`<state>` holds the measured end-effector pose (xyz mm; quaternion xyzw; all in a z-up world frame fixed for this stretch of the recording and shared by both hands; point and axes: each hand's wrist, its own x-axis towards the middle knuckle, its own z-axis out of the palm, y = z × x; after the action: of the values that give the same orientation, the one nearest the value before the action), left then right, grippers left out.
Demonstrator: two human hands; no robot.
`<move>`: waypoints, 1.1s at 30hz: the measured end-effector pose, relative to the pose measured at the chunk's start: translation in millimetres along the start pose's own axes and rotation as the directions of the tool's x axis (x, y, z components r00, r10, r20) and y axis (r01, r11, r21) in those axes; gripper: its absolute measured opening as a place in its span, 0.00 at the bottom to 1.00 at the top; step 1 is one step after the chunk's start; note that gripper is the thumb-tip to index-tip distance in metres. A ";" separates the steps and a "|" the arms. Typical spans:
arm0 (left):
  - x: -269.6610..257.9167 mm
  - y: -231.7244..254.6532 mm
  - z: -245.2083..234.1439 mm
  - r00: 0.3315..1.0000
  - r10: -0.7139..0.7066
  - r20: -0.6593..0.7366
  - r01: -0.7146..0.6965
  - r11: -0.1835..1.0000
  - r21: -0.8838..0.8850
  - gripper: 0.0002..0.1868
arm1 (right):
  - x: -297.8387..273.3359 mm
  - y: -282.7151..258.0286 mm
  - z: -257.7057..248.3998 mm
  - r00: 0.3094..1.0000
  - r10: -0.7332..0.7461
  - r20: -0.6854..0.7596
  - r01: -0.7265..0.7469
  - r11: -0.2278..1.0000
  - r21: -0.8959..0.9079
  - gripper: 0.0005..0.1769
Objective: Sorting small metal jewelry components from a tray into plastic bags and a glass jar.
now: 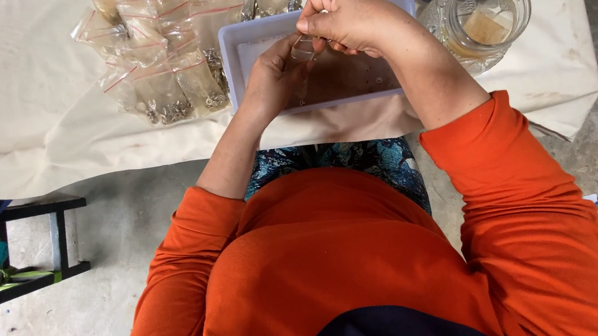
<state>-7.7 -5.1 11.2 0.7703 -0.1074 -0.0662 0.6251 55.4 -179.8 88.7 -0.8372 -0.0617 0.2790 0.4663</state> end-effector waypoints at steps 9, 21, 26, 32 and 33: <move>2.2 -12.4 -13.2 0.989 0.057 -0.138 -0.060 0.998 -0.013 0.22 | 11.8 34.6 -17.0 0.982 -0.058 0.178 -0.004 0.943 0.332 0.08; -39.8 10.2 -72.0 0.938 0.257 -0.232 -0.301 0.937 -0.178 0.22 | 20.0 16.6 33.0 0.844 0.139 0.518 0.228 0.781 -0.582 0.13; -76.3 22.5 -114.6 0.906 0.102 -0.412 -0.215 0.947 -0.238 0.24 | 9.1 4.2 37.9 0.852 0.186 0.490 0.214 0.730 -0.649 0.13; -101.3 11.8 -188.7 0.704 0.107 -0.702 -0.222 0.972 -0.075 0.15 | 2.5 -12.6 44.3 0.843 0.252 0.475 0.201 0.672 -0.713 0.13; -100.7 -3.4 -204.8 0.705 0.107 -0.701 -0.220 0.973 -0.073 0.15 | 2.0 -13.6 46.2 0.842 0.251 0.477 0.202 0.674 -0.711 0.13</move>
<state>-56.5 214.8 47.6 0.6767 0.0714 0.2745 0.6794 35.0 -137.0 80.1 -0.8398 -0.2855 0.4594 0.0468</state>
